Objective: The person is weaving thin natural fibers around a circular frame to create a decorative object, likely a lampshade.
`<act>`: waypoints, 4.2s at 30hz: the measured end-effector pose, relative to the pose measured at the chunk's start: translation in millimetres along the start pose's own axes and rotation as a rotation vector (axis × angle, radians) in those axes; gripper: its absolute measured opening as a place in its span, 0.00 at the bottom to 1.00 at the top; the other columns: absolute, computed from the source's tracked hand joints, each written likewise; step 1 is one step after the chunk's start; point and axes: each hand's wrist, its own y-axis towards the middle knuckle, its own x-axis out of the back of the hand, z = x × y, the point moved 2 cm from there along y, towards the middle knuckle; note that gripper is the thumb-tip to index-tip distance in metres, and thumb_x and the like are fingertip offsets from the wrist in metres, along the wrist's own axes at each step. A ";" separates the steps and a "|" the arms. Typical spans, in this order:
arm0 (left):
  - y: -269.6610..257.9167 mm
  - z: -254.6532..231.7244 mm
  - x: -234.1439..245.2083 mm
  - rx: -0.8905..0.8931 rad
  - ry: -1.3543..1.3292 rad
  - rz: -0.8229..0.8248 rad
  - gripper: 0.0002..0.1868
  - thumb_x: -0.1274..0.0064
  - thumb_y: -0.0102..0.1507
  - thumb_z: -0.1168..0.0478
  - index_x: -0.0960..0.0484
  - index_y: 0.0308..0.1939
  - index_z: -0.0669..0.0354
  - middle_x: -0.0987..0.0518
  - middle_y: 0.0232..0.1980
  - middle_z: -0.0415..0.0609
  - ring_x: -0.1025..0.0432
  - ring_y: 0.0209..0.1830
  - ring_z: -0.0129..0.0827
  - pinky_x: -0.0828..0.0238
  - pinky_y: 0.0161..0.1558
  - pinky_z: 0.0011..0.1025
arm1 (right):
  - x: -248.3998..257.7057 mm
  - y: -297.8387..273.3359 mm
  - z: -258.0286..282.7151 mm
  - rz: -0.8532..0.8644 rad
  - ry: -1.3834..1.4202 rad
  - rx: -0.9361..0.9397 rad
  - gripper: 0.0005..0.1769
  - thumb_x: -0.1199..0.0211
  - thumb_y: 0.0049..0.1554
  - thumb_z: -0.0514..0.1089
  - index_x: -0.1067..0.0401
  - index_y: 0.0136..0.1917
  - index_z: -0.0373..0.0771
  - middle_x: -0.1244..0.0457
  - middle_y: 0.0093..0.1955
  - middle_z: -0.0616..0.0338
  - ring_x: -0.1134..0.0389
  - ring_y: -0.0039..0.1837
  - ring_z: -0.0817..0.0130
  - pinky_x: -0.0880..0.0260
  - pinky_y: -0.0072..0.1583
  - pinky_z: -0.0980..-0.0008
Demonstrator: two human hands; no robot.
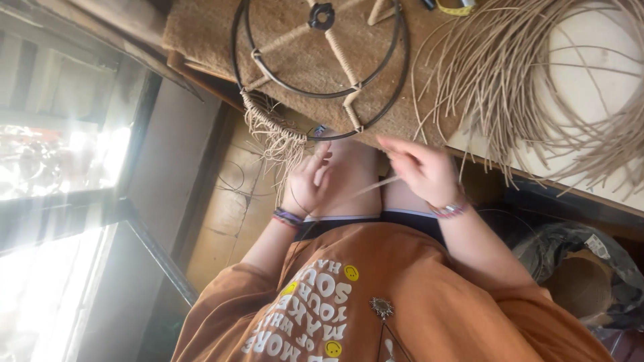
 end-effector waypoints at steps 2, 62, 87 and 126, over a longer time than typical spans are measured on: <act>3.6 -9.0 -3.6 0.014 0.096 -0.015 0.39 0.47 0.64 0.61 0.43 0.78 0.58 0.19 0.52 0.50 0.19 0.43 0.39 0.19 0.42 0.37 | -35.2 34.4 -1.9 -0.032 -0.193 0.017 0.12 0.39 0.63 0.40 0.21 0.58 0.45 0.30 0.39 0.57 0.27 0.42 0.61 0.26 0.44 0.62; 94.7 -55.4 18.0 0.168 -1.587 -0.479 0.26 0.66 0.74 0.52 0.44 0.19 0.48 0.44 0.21 0.35 0.46 0.24 0.31 0.49 0.36 0.25 | -117.2 -3.9 -51.5 -0.187 0.904 -0.575 0.06 0.39 0.63 0.35 0.32 0.43 0.36 0.52 0.27 0.67 0.53 0.28 0.88 0.54 0.27 0.86; 49.8 -90.1 58.5 0.061 -0.808 -0.367 0.32 0.77 0.77 0.46 0.41 0.18 0.51 0.16 0.35 0.62 0.27 0.50 0.47 0.42 0.56 0.32 | -119.0 -12.1 -30.7 0.337 0.163 -0.478 0.13 0.43 0.64 0.39 0.31 0.37 0.40 0.42 0.24 0.60 0.40 0.30 0.66 0.36 0.39 0.72; 21.7 57.6 99.9 0.082 0.061 0.135 0.06 0.38 0.64 0.59 0.11 0.44 0.49 0.16 0.29 0.48 0.21 0.36 0.49 0.26 0.47 0.45 | -5.2 47.6 -23.1 -0.100 -0.686 0.222 0.08 0.34 0.63 0.43 0.20 0.56 0.48 0.31 0.56 0.64 0.28 0.59 0.64 0.27 0.57 0.68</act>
